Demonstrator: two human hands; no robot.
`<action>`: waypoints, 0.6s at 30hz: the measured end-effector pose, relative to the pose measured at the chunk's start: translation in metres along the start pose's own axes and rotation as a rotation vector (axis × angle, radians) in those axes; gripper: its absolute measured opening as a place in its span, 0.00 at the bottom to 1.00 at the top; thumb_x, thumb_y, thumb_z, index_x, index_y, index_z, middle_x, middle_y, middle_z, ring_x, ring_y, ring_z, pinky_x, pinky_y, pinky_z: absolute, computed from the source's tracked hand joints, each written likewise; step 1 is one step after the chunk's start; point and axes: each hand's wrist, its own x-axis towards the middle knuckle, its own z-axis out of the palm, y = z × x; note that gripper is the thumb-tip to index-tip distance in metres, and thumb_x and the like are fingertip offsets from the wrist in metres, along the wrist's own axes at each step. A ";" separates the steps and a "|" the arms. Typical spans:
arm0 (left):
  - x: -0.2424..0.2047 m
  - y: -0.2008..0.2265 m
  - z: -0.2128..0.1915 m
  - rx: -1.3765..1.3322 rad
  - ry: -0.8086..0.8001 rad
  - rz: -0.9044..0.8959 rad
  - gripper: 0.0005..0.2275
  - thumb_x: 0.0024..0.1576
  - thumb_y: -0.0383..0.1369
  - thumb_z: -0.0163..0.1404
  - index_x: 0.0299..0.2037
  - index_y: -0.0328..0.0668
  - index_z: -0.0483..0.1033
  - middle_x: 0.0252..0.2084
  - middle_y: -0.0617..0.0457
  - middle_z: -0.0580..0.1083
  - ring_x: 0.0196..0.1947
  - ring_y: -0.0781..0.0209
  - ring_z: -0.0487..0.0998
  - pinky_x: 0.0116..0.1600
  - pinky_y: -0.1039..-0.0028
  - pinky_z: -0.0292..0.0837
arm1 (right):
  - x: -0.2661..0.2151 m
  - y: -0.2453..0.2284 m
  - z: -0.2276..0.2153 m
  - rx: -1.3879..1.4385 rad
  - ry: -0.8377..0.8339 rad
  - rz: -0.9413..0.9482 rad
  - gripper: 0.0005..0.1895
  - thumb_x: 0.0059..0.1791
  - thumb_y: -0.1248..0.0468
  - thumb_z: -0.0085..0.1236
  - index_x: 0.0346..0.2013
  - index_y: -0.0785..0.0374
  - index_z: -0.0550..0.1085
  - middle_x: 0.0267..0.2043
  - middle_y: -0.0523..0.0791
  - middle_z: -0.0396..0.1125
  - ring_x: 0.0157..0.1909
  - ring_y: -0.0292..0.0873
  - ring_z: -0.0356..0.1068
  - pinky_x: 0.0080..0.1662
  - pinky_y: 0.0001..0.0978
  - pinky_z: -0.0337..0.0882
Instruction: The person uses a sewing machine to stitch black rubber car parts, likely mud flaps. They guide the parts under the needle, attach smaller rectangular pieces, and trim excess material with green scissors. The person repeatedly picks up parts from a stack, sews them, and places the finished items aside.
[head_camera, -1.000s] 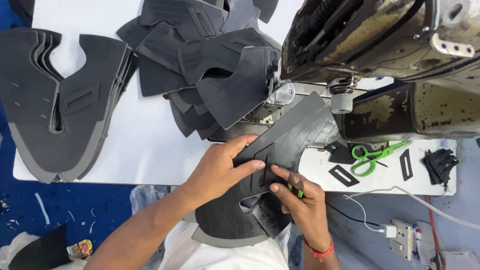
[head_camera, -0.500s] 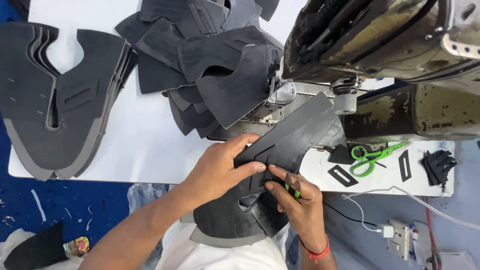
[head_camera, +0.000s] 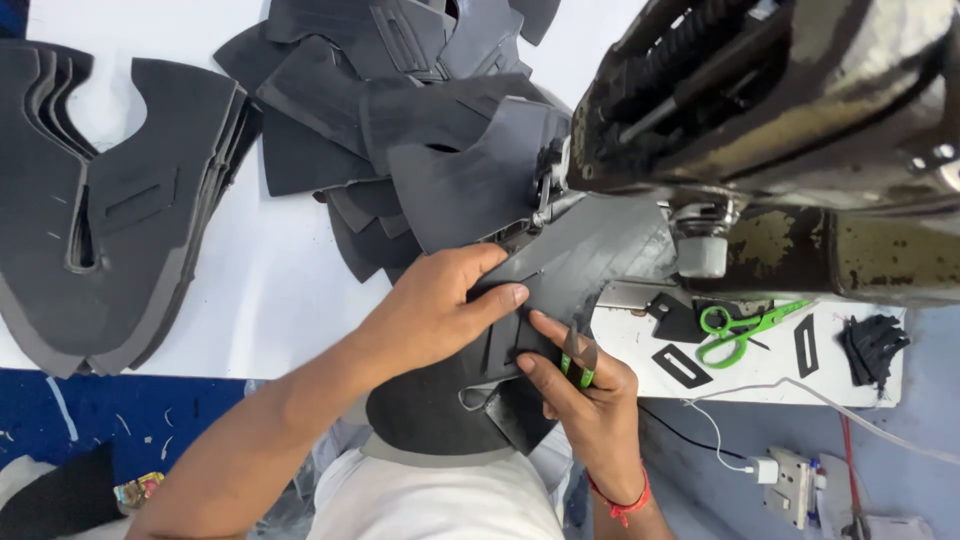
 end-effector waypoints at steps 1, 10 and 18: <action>0.003 -0.001 -0.004 -0.001 0.009 0.038 0.12 0.58 0.40 0.53 0.35 0.36 0.75 0.23 0.50 0.72 0.23 0.63 0.72 0.31 0.68 0.68 | 0.003 -0.002 0.003 0.016 -0.005 0.005 0.23 0.45 0.74 0.67 0.55 0.65 0.79 0.21 0.36 0.66 0.19 0.27 0.59 0.23 0.20 0.58; 0.033 -0.002 -0.025 0.069 -0.045 -0.010 0.15 0.56 0.40 0.55 0.30 0.33 0.73 0.18 0.49 0.68 0.19 0.62 0.67 0.29 0.66 0.65 | 0.021 -0.019 0.017 0.015 0.044 0.019 0.24 0.45 0.72 0.66 0.56 0.64 0.78 0.18 0.34 0.64 0.18 0.27 0.59 0.23 0.20 0.57; 0.058 -0.018 -0.031 -0.079 -0.069 0.037 0.13 0.57 0.36 0.56 0.28 0.33 0.73 0.19 0.58 0.65 0.22 0.73 0.61 0.26 0.72 0.59 | 0.037 -0.030 0.024 0.021 0.084 0.011 0.23 0.46 0.72 0.66 0.57 0.65 0.78 0.19 0.34 0.63 0.19 0.26 0.59 0.23 0.20 0.57</action>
